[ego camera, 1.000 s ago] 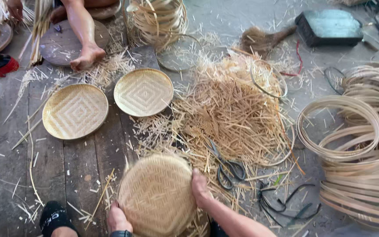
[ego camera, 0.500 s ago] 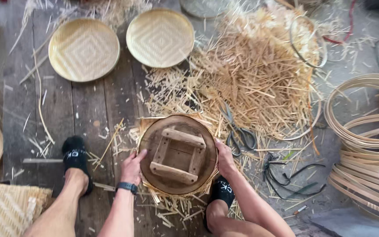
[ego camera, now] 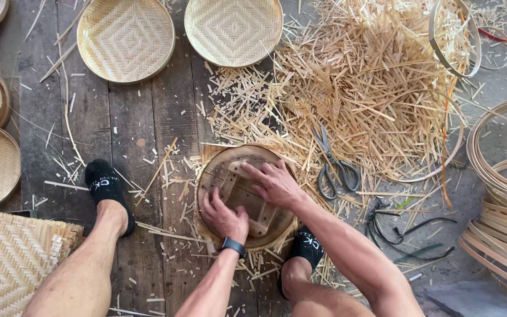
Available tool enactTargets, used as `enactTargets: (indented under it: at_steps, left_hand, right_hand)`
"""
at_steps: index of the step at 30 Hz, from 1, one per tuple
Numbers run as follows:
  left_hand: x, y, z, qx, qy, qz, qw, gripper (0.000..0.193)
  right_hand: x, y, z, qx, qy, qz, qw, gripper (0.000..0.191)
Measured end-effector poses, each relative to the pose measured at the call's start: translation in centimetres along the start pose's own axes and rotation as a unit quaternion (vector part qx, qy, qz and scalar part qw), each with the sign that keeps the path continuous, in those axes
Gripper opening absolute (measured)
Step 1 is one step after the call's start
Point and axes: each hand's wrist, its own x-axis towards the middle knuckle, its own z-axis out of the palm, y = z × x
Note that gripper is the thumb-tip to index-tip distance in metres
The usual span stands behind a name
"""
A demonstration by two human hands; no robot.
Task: The person assembles round bamboo trays by placing a circular frame over a square woven mat, pressing it into a wooden mold, and trimming the excess mat with shears. The finished trays are stacked on the floor.
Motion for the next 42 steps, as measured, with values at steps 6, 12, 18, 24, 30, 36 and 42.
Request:
enactTargets:
  at_steps: [6,12,18,24,30,36,42]
  left_hand:
    - [-0.5,-1.0,-2.1,-0.039,0.037,0.126,0.991,0.082]
    - [0.9,-2.2,-0.6,-0.023,0.026,0.177,0.984,0.063]
    - [1.7,-2.6,-0.2,-0.057,0.043,0.198,0.978,0.057]
    - [3.3,-3.0,-0.2,-0.102,-0.041,0.211,0.971,0.073]
    - [2.9,-4.0,0.8,0.032,-0.023,0.249,0.968,0.065]
    - [3.5,-3.9,-0.7,-0.033,-0.031,0.303,0.952,0.082]
    - [-5.4,-8.6,-2.4,-0.169,0.059,-0.080,0.981,0.061]
  right_hand:
    - [-3.4,-1.0,2.2,0.035,0.137,0.008,0.990,0.074]
    - [-2.9,0.2,4.1,0.075,0.134,0.057,0.987,0.071]
    - [-3.3,0.2,3.7,0.096,0.152,0.060,0.982,0.070]
    - [-2.4,0.6,4.7,0.066,0.183,0.048,0.980,0.070]
    - [-2.4,1.5,6.3,0.025,0.183,0.049,0.982,0.072]
    - [-3.3,1.3,6.4,0.041,0.225,0.044,0.973,0.070]
    - [-9.2,3.7,6.0,0.166,0.285,0.370,0.869,0.049]
